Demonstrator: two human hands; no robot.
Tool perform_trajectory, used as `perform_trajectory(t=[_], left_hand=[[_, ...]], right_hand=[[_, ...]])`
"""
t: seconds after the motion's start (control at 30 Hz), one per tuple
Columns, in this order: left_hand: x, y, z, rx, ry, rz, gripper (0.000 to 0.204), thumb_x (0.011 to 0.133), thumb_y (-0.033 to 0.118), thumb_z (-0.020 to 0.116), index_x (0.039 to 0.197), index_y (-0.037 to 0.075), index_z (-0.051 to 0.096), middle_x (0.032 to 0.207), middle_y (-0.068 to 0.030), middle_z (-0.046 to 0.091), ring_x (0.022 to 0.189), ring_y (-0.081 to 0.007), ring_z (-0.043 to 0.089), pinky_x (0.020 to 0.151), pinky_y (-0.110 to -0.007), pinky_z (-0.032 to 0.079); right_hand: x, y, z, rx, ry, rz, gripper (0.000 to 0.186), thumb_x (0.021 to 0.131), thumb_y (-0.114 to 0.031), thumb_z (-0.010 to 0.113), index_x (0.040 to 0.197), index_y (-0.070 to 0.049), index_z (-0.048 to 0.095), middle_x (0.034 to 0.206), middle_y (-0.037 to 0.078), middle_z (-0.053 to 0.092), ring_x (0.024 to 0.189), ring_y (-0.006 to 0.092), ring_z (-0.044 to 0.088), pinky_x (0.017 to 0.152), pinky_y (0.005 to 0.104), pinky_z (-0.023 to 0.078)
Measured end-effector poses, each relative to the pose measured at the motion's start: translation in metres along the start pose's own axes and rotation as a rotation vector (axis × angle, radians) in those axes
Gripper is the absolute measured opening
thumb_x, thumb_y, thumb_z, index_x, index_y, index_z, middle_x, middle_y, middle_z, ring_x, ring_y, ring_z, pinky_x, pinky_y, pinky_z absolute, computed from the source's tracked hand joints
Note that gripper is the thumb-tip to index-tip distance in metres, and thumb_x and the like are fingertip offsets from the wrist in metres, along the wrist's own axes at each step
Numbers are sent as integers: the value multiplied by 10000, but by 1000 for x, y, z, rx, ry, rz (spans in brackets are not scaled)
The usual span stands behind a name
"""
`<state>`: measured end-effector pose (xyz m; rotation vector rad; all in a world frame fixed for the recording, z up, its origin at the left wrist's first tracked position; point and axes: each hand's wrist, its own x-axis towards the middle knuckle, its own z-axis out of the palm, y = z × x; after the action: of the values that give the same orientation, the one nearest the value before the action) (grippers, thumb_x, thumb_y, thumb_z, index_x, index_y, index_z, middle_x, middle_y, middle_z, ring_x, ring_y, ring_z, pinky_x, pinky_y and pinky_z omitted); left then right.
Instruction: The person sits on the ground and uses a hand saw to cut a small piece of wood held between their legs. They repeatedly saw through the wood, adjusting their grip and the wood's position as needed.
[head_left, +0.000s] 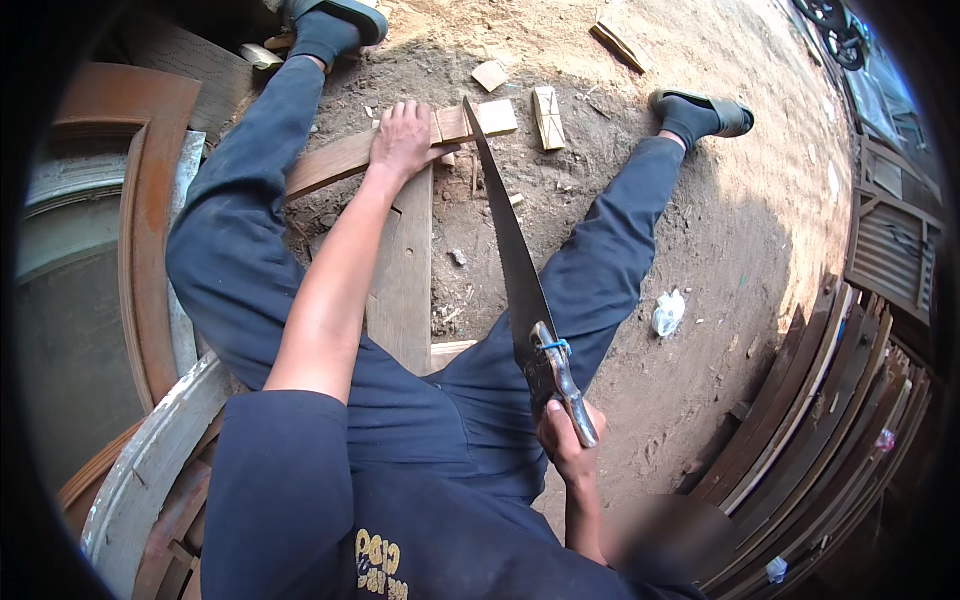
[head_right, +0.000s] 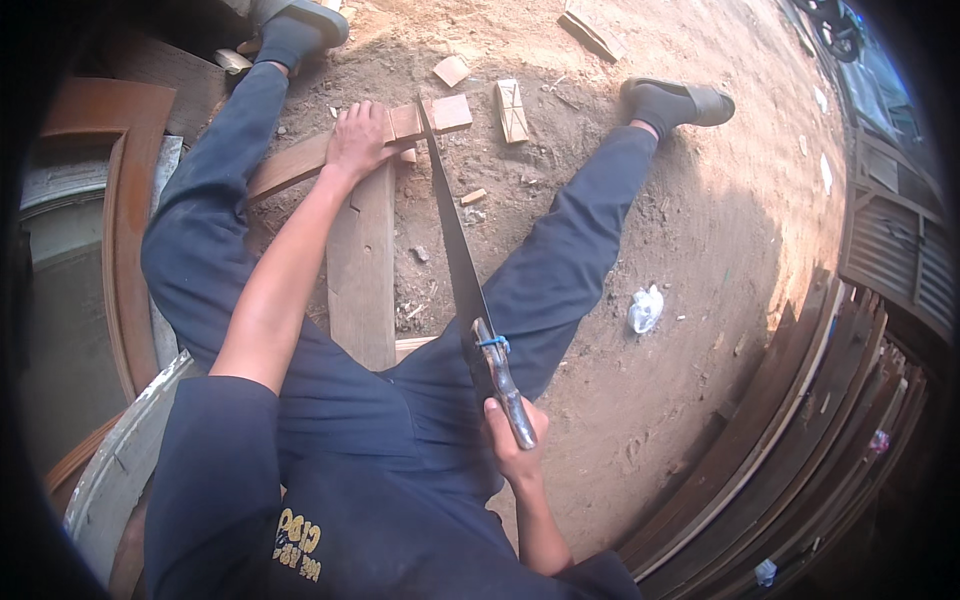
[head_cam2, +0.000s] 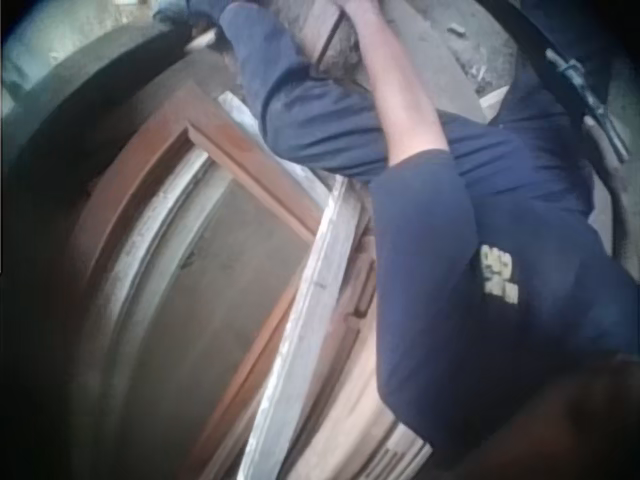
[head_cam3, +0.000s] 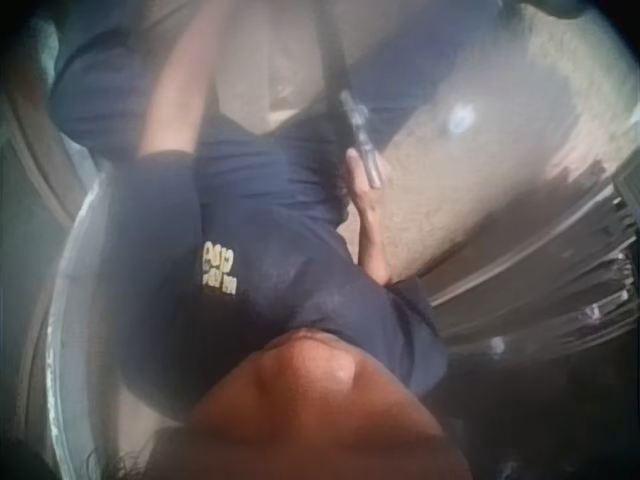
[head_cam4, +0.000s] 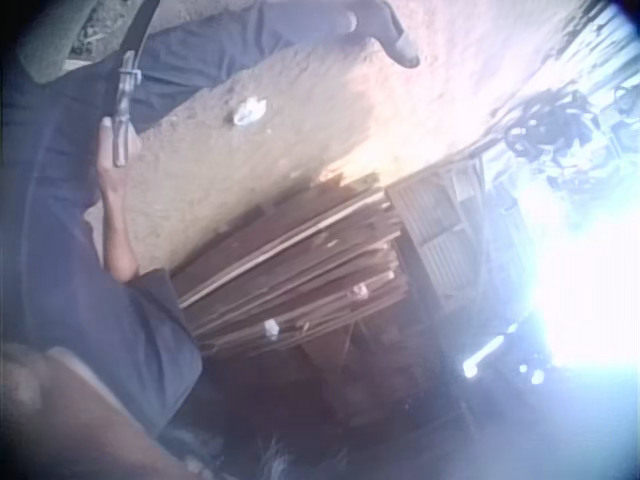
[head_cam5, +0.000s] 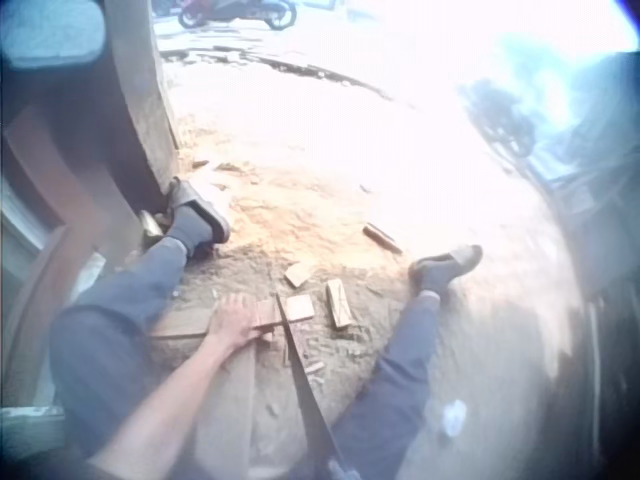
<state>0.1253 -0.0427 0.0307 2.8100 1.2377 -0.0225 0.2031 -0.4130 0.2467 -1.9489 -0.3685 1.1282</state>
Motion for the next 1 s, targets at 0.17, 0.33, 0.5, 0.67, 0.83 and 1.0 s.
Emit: perform_trajectory(t=[0.17, 0.33, 0.5, 0.67, 0.83, 1.0], left_hand=[[2, 3, -1, -25, -12, -19, 720, 675, 588, 727, 1058, 19, 509, 1026, -107, 545, 997, -240, 528, 873, -372, 429], [1, 3, 0, -33, 19, -11, 740, 659, 593, 734, 1065, 14, 518, 1031, -109, 553, 1013, -243, 530, 870, -375, 424], [2, 4, 3, -77, 46, -7, 735, 640, 581, 749, 1053, 13, 532, 1000, -101, 556, 988, -243, 533, 848, -369, 421], [0, 4, 0, -60, 43, -31, 651, 647, 463, 789, 1047, 38, 501, 1000, -95, 537, 986, -243, 536, 849, -366, 426], [-1, 2, 2, -58, 39, -32, 634, 646, 438, 795, 1039, 40, 497, 988, -94, 529, 978, -241, 532, 851, -367, 424], [1, -1, 10, -18, 70, -7, 735, 616, 527, 791, 1067, 26, 496, 982, -96, 537, 959, -236, 532, 837, -366, 419]], right_hand=[[29, -18, 8, -26, -71, -165, 219, 870, -117, 567, 687, 2, 539, 520, 11, 484, 459, 73, 441, 440, 254, 340], [138, -32, 61, 6, -74, -306, 252, 878, -147, 593, 686, 3, 527, 548, 15, 474, 499, 72, 411, 460, 282, 336], [217, -50, 97, 106, -94, -331, 232, 872, -139, 556, 699, 17, 547, 560, 10, 480, 520, 73, 419, 476, 290, 338], [257, -48, 120, 129, -82, -396, 232, 857, -122, 553, 683, 31, 545, 560, 28, 497, 520, 87, 427, 482, 303, 345], [276, -59, 129, 142, -121, -374, 224, 839, -130, 564, 682, 30, 553, 565, 14, 497, 521, 79, 432, 478, 294, 347], [282, -69, 127, 95, -149, -277, 216, 828, -129, 568, 665, 12, 551, 560, -20, 484, 506, 68, 423, 460, 288, 341]])
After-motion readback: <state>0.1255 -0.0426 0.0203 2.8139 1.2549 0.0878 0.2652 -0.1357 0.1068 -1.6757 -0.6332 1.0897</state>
